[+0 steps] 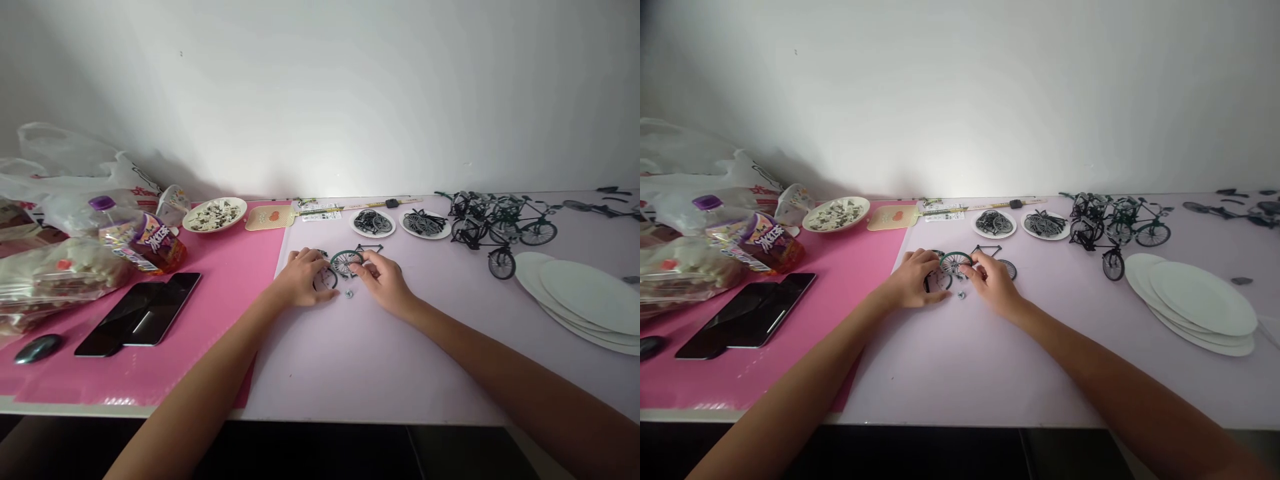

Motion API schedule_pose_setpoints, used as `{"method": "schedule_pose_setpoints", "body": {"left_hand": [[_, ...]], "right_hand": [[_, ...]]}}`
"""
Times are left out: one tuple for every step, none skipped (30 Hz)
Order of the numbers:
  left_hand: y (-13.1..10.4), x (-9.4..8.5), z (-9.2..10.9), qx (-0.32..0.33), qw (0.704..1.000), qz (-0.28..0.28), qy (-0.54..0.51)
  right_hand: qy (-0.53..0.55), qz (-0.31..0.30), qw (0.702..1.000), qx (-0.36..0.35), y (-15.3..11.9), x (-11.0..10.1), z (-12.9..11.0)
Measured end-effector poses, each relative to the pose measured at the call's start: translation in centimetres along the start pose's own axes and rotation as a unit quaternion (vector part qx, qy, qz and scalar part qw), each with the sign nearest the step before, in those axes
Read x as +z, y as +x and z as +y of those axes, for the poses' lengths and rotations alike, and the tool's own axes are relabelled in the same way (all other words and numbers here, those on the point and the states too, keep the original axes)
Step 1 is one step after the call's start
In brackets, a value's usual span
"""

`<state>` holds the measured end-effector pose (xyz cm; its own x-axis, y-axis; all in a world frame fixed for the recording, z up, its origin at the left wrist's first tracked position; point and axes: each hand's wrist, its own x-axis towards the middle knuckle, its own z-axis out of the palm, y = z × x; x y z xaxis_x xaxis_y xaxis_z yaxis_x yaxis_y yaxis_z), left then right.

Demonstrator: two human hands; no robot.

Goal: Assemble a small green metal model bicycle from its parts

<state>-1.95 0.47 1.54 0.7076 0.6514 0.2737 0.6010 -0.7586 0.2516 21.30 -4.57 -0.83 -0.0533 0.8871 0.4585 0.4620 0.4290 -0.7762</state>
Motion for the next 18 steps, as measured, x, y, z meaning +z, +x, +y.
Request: {"method": "schedule_pose_setpoints", "body": {"left_hand": [[-0.02, 0.00, -0.05, -0.003, 1.000, -0.003, -0.005], [-0.03, 0.03, -0.05, -0.006, 1.000, -0.004, -0.007], [-0.02, 0.08, -0.01, -0.010, 1.000, -0.004, -0.007], [-0.01, 0.15, 0.05, -0.013, 1.000, -0.004, -0.007], [0.01, 0.24, 0.10, -0.018, 1.000, -0.002, -0.007], [0.04, 0.34, 0.14, -0.023, 1.000, 0.001, -0.008], [0.08, 0.44, 0.17, -0.027, 1.000, 0.004, -0.009], [0.11, 0.53, 0.17, -0.030, 0.999, 0.008, -0.010], [0.15, 0.59, 0.17, -0.032, 0.999, 0.011, -0.011], [0.17, 0.63, 0.18, -0.032, 0.999, 0.013, -0.012], [0.19, 0.62, 0.20, -0.031, 0.999, 0.012, -0.011], [0.19, 0.57, 0.26, -0.030, 0.999, 0.011, -0.009], [0.18, 0.49, 0.35, -0.030, 1.000, 0.008, -0.004], [0.16, 0.39, 0.46, -0.030, 1.000, 0.006, 0.004], [0.14, 0.27, 0.59, -0.030, 0.999, 0.006, 0.016], [0.10, 0.16, 0.72, -0.032, 0.999, 0.009, 0.030], [0.07, 0.06, 0.84, -0.037, 0.998, 0.014, 0.044], [0.03, -0.01, 0.93, -0.044, 0.997, 0.022, 0.059]], "right_hand": [[0.000, -0.001, 1.000, 0.000, -0.02, -0.01, 0.01], [-0.001, -0.001, 1.000, 0.000, -0.04, -0.02, 0.01], [-0.004, 0.001, 1.000, 0.000, -0.06, -0.04, 0.00], [-0.007, 0.002, 1.000, 0.000, -0.07, -0.06, -0.03], [-0.011, 0.003, 1.000, 0.000, -0.08, -0.08, -0.09], [-0.013, 0.003, 1.000, -0.001, -0.07, -0.10, -0.16], [-0.014, 0.002, 1.000, -0.002, -0.05, -0.13, -0.25], [-0.014, 0.001, 1.000, -0.004, -0.03, -0.15, -0.34], [-0.015, -0.001, 1.000, -0.005, 0.00, -0.17, -0.41], [-0.015, -0.001, 1.000, -0.007, 0.03, -0.19, -0.46], [-0.016, -0.002, 1.000, -0.007, 0.06, -0.20, -0.48], [-0.017, -0.002, 1.000, -0.008, 0.08, -0.20, -0.47], [-0.017, -0.003, 1.000, -0.008, 0.08, -0.19, -0.42], [-0.017, -0.003, 1.000, -0.008, 0.08, -0.18, -0.36], [-0.018, -0.004, 1.000, -0.009, 0.06, -0.17, -0.28], [-0.018, -0.003, 1.000, -0.009, 0.04, -0.15, -0.20], [-0.019, -0.002, 1.000, -0.009, 0.01, -0.12, -0.13], [-0.020, -0.001, 1.000, -0.009, -0.02, -0.10, -0.09]]}}
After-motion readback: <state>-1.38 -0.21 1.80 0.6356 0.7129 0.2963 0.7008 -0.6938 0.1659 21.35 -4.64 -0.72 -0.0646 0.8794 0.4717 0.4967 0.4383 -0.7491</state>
